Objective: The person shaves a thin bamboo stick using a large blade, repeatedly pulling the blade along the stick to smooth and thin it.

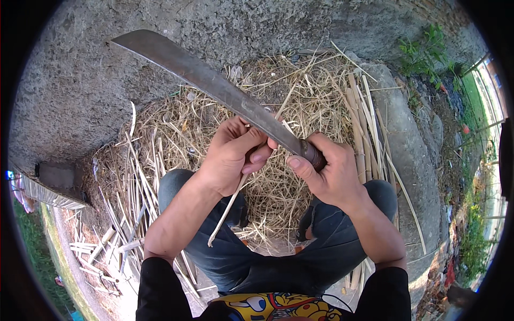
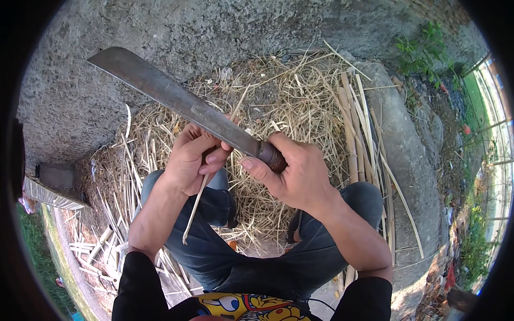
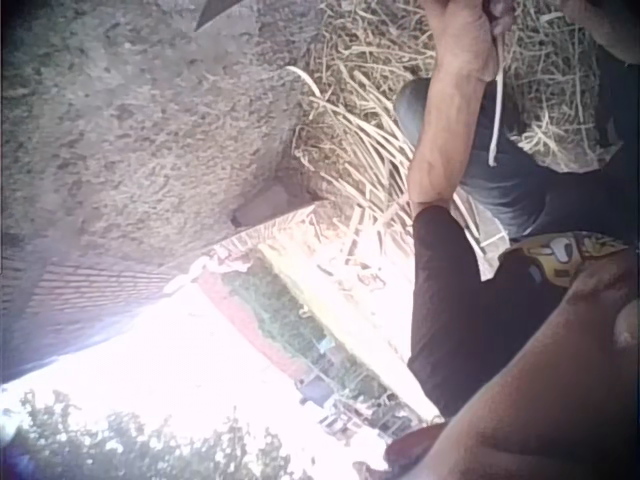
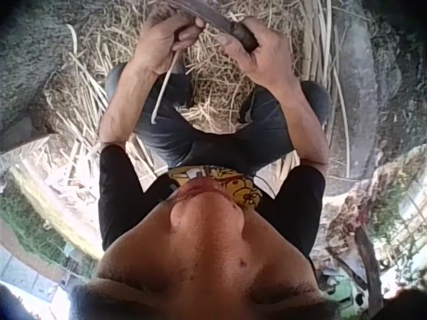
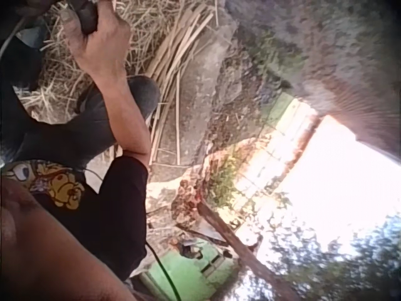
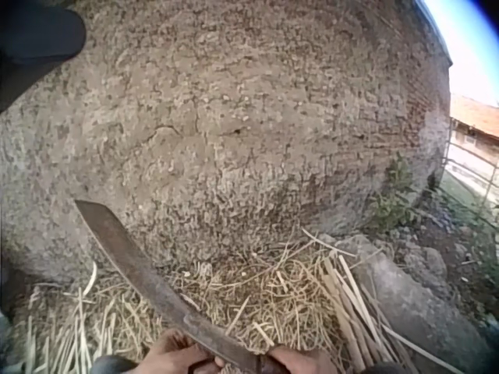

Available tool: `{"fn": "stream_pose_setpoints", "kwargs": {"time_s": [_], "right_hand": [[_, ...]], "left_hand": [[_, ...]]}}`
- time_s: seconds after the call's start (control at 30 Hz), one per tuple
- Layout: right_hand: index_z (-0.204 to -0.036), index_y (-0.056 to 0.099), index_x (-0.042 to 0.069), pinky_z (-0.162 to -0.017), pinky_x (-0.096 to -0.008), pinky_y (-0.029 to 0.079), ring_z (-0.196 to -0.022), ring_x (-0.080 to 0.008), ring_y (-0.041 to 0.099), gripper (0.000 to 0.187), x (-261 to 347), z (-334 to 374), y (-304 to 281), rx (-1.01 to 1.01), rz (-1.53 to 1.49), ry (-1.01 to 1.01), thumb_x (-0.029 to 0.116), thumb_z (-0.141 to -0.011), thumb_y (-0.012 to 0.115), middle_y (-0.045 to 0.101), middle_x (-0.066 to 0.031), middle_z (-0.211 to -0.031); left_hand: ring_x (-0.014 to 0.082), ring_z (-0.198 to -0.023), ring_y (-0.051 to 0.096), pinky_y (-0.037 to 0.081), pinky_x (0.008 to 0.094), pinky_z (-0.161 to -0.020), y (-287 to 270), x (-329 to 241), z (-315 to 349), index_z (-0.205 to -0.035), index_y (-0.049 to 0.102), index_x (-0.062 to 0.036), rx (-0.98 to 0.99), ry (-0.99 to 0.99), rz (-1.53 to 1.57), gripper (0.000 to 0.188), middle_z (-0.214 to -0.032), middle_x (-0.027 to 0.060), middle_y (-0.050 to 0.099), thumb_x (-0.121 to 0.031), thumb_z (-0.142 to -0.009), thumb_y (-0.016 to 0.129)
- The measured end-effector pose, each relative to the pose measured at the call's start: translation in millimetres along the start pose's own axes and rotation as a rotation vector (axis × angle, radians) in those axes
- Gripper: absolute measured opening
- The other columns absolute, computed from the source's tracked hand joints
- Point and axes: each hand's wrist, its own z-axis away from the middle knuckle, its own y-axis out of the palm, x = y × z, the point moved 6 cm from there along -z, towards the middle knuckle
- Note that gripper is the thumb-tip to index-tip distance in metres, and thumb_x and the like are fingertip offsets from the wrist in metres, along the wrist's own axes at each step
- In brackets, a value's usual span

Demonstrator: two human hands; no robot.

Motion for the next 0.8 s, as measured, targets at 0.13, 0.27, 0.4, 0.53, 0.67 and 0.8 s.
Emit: {"fn": "stream_pose_setpoints", "kwargs": {"time_s": [0.13, 0.27, 0.4, 0.53, 0.67, 0.8], "right_hand": [[-0.078, 0.061, 0.007, -0.044, -0.037, 0.042, -0.045, -0.0264, 0.057, 0.052, 0, -2, -3, -0.003, 0.095, -0.055, 0.056, -0.089, 0.075, 0.051, -0.0056, -0.054], [-0.079, 0.063, 0.008, -0.044, -0.0384, 0.045, -0.048, -0.0287, 0.062, 0.053, 2, -2, 0, -0.093, 0.246, -0.156, 0.059, -0.088, 0.074, 0.056, -0.007, -0.057], [-0.081, 0.063, 0.004, -0.048, -0.0383, 0.045, -0.052, -0.029, 0.061, 0.055, 1, -5, 0, -0.121, 0.382, -0.178, 0.057, -0.085, 0.078, 0.056, -0.01, -0.063], [-0.083, 0.065, 0.005, -0.046, -0.0386, 0.046, -0.052, -0.0281, 0.061, 0.054, 9, -11, -9, -0.206, 0.494, -0.321, 0.058, -0.084, 0.078, 0.058, -0.0087, -0.063], [-0.079, 0.065, 0.007, -0.046, -0.0365, 0.044, -0.048, -0.0224, 0.058, 0.055, -15, -34, -60, -0.451, 0.54, -0.075, 0.06, -0.091, 0.07, 0.056, -0.0067, -0.059], [-0.072, 0.062, 0.005, -0.049, -0.0338, 0.041, -0.048, -0.0175, 0.053, 0.057, -56, -38, -106, -0.605, 0.481, 0.195, 0.054, -0.1, 0.062, 0.056, -0.0067, -0.055]], "left_hand": [[0.0042, -0.057, 0.044, 0.027, 0.0156, -0.041, -3, -1, 7, -0.124, 0.061, 0.0049, -0.083, -0.017, 0.012, 0.027, -0.083, 0.0077, 0.063, 0.002, -0.098, 0.056], [0.0037, -0.057, 0.042, 0.024, 0.0165, -0.043, -13, 7, 12, -0.124, 0.063, 0.0046, -0.13, 0.032, -0.056, 0.027, -0.085, 0.0074, 0.063, 0.001, -0.098, 0.058], [0.0024, -0.057, 0.037, 0.022, 0.0175, -0.045, -21, 7, 13, -0.117, 0.065, 0.0026, -0.099, 0.064, -0.044, 0.018, -0.082, 0.0046, 0.061, -0.004, -0.101, 0.06], [0.0012, -0.056, 0.034, 0.02, 0.0174, -0.044, -12, 0, 15, -0.111, 0.066, -0.0002, -0.039, 0.122, -0.046, 0.013, -0.079, 0.0027, 0.058, -0.009, -0.103, 0.059], [0.001, -0.051, 0.03, 0.019, 0.0173, -0.041, 6, 8, 36, -0.114, 0.065, -0.0016, -0.097, 0.011, -0.094, 0.014, -0.076, 0.0036, 0.058, -0.01, -0.104, 0.059], [0.0007, -0.046, 0.029, 0.018, 0.0177, -0.038, -1, -1, 45, -0.118, 0.064, -0.0047, -0.048, 0.115, -0.089, 0.016, -0.073, 0.0054, 0.059, -0.012, -0.105, 0.058]]}}
